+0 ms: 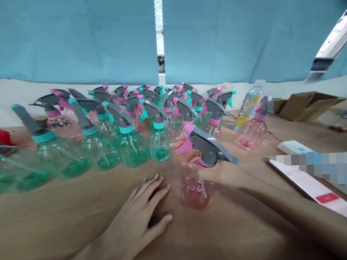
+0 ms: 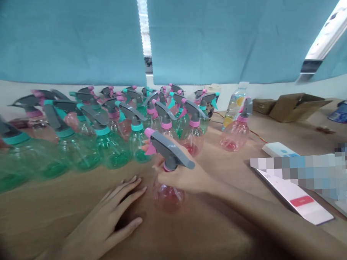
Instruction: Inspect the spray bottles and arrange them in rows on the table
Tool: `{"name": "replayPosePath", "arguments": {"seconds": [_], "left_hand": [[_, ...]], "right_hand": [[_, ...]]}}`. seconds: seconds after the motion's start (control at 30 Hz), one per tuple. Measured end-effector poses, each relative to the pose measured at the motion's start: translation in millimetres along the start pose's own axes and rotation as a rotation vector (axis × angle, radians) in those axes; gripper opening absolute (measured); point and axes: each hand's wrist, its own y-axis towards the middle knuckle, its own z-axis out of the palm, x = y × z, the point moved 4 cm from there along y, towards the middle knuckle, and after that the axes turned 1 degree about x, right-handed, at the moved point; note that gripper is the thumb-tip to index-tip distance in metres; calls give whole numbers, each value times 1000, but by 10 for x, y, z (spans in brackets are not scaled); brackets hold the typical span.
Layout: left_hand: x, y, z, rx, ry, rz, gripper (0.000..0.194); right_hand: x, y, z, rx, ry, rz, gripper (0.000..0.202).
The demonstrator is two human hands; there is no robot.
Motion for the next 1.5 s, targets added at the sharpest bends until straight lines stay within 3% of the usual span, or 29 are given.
{"name": "replayPosePath", "arguments": {"seconds": [0.33, 0.63, 0.77, 0.93, 1.17, 1.33, 1.5], "left_hand": [[-9, -1, -23, -12, 25, 1, 50], [-21, 2, -33, -30, 47, 15, 50], [-34, 14, -40, -54, 42, 20, 50], [-49, 18, -39, -47, 59, 38, 50], [-51, 9, -34, -32, 69, 44, 53], [-41, 6, 5, -52, 80, 84, 54], [-31, -2, 24, -53, 119, 104, 56]], "right_hand": [[123, 1, -46, -17, 7, 75, 9], [191, -6, -74, 17, 110, 73, 19], [225, -25, -104, -16, 44, 103, 21], [193, -47, -110, 0, -49, 182, 8], [59, -61, -50, 17, 94, 158, 14], [55, -70, -70, -41, 50, 198, 13], [118, -50, -77, -18, 8, 201, 21]]}}
